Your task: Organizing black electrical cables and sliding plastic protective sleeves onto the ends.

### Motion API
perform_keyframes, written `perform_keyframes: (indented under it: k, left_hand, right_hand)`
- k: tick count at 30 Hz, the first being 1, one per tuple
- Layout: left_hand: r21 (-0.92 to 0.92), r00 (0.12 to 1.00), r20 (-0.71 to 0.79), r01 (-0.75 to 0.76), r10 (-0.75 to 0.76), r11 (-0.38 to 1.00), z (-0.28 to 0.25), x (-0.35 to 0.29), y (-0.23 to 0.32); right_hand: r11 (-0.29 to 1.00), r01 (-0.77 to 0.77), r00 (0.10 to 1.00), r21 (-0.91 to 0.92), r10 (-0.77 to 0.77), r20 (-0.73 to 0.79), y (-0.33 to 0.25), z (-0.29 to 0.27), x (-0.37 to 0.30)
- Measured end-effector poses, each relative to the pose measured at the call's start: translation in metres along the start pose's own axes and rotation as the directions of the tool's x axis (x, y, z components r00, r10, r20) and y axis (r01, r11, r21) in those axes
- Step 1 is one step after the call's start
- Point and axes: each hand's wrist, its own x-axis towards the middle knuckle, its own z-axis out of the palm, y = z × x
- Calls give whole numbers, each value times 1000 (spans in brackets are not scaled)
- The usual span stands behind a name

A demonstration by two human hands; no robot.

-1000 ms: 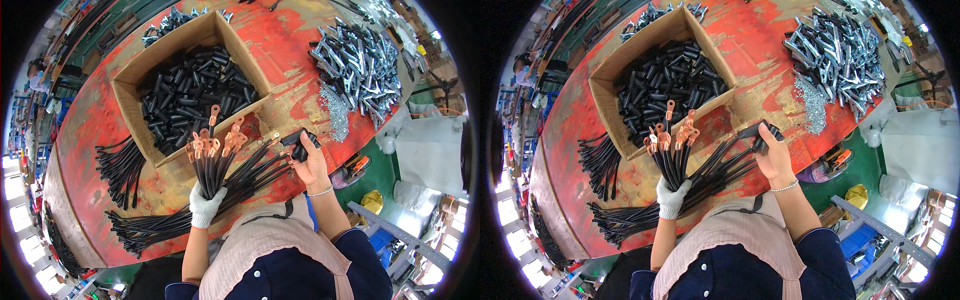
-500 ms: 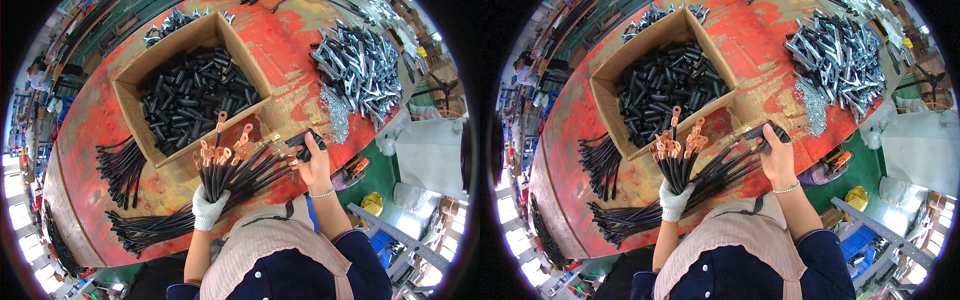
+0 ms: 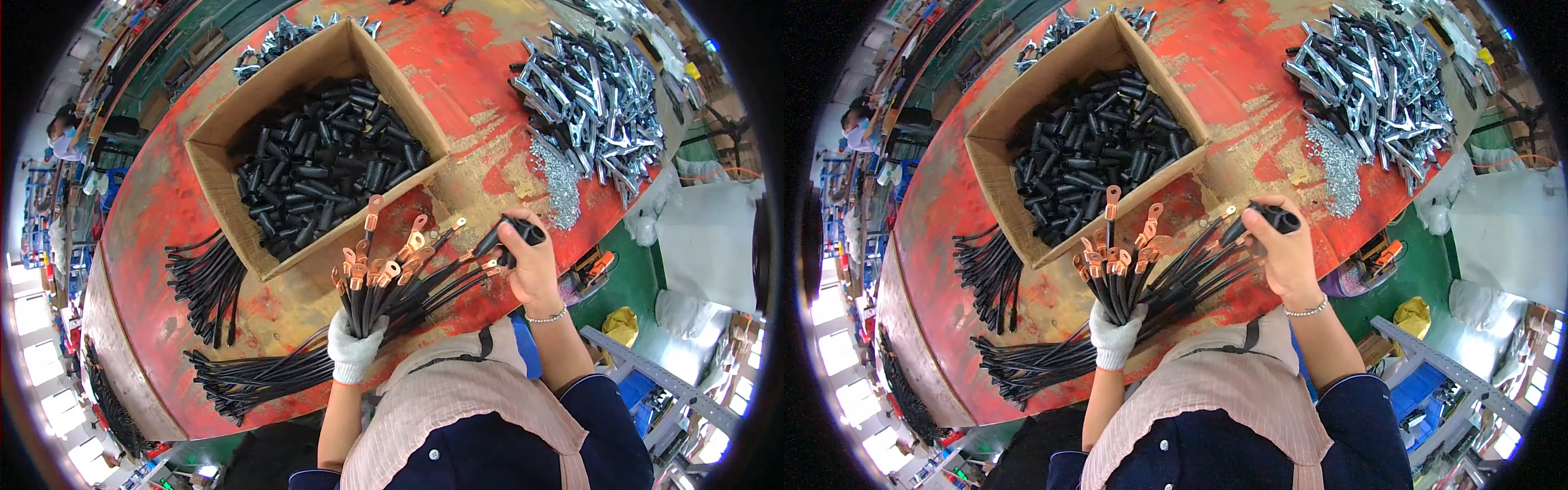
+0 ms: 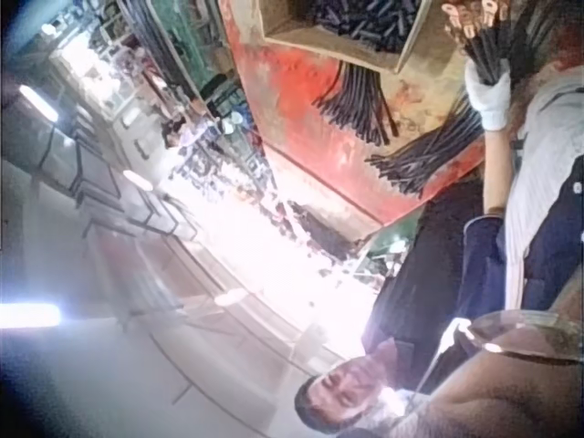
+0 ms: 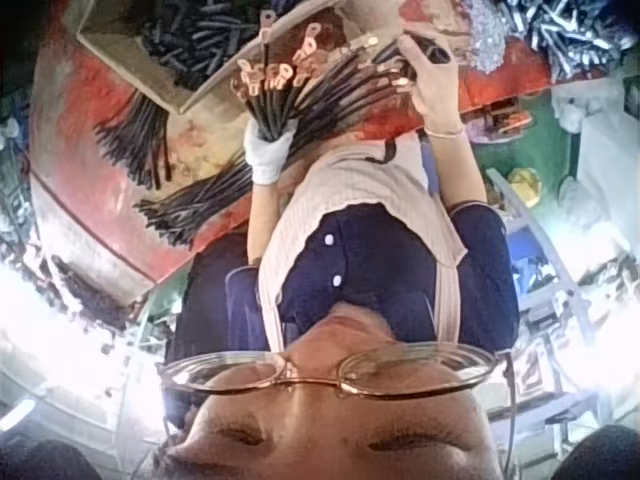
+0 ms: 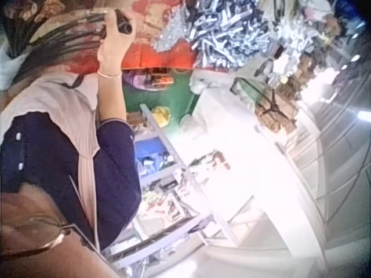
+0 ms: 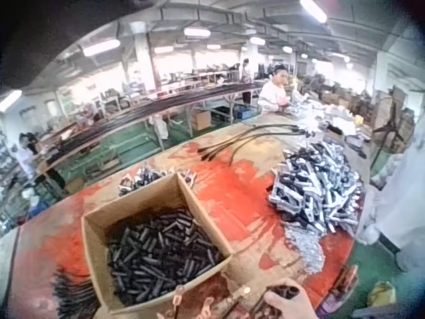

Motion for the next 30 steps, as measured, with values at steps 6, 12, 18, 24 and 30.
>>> perform_keyframes:
  k: [6, 12, 18, 24, 30]
  left_hand:
    - [83, 1000, -3, -8, 8, 997, 0, 1, -10]
    - [7, 999, 26, 26, -26, 1000, 1, 5, 4]
    - [28, 998, 34, 46, -47, 999, -1, 2, 7]
    - [39, 998, 28, 48, -49, 998, -1, 3, 4]
    - [58, 1000, 25, 12, -14, 998, -2, 6, -4]
  right_hand:
    - [999, 6, 966, 47, -18, 258, -4, -14, -2]
    - [999, 41, 941, 36, -51, 336, 0, -24, 3]
    - [990, 87, 964, -113, -55, 261, -9, -8, 6]
    - [990, 116, 975, -82, -98, 200, 12, -14, 4]
    - [989, -36, 934, 146, -18, 358, 18, -19, -1]
